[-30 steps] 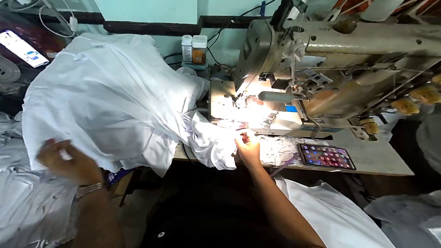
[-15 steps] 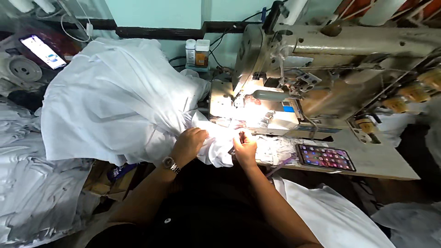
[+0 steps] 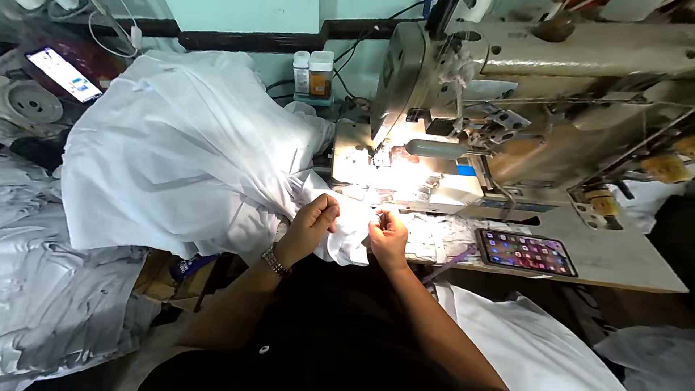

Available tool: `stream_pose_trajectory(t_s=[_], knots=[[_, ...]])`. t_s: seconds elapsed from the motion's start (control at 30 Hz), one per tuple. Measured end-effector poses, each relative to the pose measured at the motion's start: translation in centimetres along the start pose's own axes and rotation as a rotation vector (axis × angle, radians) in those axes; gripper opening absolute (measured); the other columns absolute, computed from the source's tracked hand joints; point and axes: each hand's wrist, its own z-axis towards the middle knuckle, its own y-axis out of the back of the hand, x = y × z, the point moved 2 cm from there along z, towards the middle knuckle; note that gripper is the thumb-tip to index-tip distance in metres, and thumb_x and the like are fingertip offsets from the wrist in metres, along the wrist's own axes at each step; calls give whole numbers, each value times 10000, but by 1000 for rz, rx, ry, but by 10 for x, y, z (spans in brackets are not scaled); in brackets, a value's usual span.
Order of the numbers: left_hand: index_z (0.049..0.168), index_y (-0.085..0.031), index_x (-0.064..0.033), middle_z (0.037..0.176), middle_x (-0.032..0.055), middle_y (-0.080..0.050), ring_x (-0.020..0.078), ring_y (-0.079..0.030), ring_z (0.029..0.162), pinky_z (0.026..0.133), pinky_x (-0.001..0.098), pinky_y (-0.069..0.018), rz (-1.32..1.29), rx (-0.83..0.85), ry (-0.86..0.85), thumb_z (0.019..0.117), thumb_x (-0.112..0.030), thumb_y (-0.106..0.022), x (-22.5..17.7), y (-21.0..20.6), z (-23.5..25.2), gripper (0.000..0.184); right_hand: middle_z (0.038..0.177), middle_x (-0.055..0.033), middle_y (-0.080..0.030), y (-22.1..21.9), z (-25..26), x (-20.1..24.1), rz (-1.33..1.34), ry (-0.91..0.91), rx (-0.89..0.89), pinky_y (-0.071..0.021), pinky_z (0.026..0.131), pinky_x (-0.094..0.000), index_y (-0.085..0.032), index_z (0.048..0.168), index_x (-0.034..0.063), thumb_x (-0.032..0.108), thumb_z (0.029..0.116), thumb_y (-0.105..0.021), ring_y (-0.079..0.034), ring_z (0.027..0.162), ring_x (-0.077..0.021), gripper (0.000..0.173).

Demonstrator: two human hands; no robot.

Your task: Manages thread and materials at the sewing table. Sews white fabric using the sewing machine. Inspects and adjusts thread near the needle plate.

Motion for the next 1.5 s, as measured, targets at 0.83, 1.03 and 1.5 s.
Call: stream_pose_trajectory(t_s=[0.83, 1.03, 1.5], knots=[[1232, -671, -29, 1199, 187, -642, 326, -652, 1105, 923, 477, -567, 889, -109, -17, 920, -263, -710, 25, -30, -24, 392, 729, -38, -666, 2, -3, -3, 121, 134, 33, -500, 576, -152, -727, 1046, -57, 34, 911, -630, -572, 602, 3, 190], [1260, -665, -67, 1055, 71, -731, 183, -699, 976, 892, 415, -571, 690, -108, 86, 934, -68, -601, 5, 10, -18, 332, 694, -24, -662, 3, -4, -2, 20, 150, 146, -493, 564, -184, -755, 1022, -6, 134, 977, -613, -563, 574, -18, 204], [1139, -715, -43, 1045, 159, -684, 315, -693, 967, 858, 484, -575, 1049, -57, 36, 946, -132, -665, 29, 9, 23, 218, 741, 29, -597, 4, 22, -2, 499, -401, 422, -455, 482, -199, -633, 1053, 51, 102, 1011, -534, -521, 536, -37, 120]])
